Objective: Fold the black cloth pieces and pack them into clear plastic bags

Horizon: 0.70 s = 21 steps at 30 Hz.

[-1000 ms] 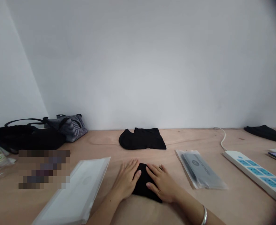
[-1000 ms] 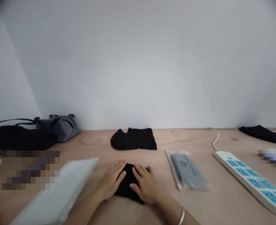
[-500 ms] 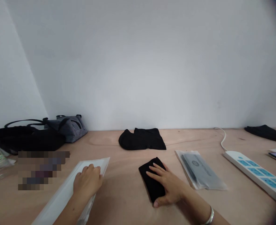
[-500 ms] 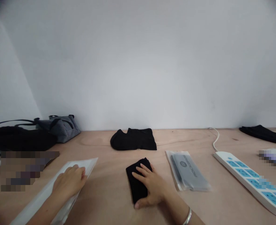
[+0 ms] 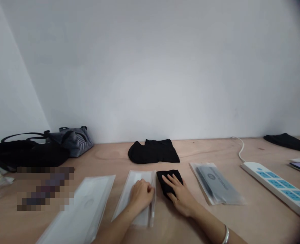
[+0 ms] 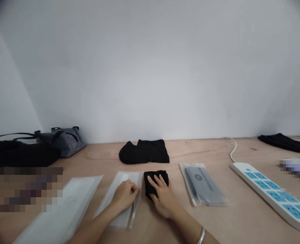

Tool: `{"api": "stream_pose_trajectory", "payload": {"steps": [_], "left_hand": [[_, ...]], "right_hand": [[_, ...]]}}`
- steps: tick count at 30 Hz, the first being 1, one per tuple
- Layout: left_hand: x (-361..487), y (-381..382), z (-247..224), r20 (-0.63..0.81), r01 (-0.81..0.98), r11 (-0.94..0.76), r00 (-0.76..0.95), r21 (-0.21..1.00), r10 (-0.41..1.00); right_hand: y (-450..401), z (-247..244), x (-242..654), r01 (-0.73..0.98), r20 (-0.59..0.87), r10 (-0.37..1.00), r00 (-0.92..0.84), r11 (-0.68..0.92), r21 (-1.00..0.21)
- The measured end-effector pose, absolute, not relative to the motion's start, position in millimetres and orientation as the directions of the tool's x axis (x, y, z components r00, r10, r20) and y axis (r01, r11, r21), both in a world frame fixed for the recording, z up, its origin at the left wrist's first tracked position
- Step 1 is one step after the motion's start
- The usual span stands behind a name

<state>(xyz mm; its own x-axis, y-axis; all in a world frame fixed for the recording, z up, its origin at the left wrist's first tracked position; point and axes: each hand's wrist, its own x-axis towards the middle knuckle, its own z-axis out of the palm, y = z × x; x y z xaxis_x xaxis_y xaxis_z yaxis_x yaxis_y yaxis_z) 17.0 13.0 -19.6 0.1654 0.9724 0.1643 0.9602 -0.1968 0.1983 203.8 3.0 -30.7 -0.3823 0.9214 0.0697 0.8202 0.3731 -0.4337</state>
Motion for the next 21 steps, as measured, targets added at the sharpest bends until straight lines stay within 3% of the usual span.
{"api": "stream_pose_trajectory", "payload": {"steps": [3,6,11,15,21], "left_hand": [[21,15,-31,0.179,0.946,-0.185,0.14,0.265,0.974],[22,15,-34,0.175,0.934,-0.165,0.114,0.317,0.978],[18,20,-38,0.147,0.912,-0.155,0.106,0.381,0.983],[15,22,-40,0.138,0.891,-0.166,0.117,0.423,0.983],[15,18,-40,0.158,0.869,-0.179,0.119,0.462,0.98]], "right_hand": [[5,-34,200,0.803,0.11,0.954,-0.28,0.296,-0.517],[0,-35,190,0.804,0.124,0.953,-0.275,0.299,-0.514],[-14,-25,178,0.817,0.061,0.914,-0.401,0.387,-0.428],[-12,-6,188,0.783,-0.058,0.854,-0.517,0.445,-0.434],[13,4,201,0.716,0.048,0.756,-0.653,0.637,-0.287]]}}
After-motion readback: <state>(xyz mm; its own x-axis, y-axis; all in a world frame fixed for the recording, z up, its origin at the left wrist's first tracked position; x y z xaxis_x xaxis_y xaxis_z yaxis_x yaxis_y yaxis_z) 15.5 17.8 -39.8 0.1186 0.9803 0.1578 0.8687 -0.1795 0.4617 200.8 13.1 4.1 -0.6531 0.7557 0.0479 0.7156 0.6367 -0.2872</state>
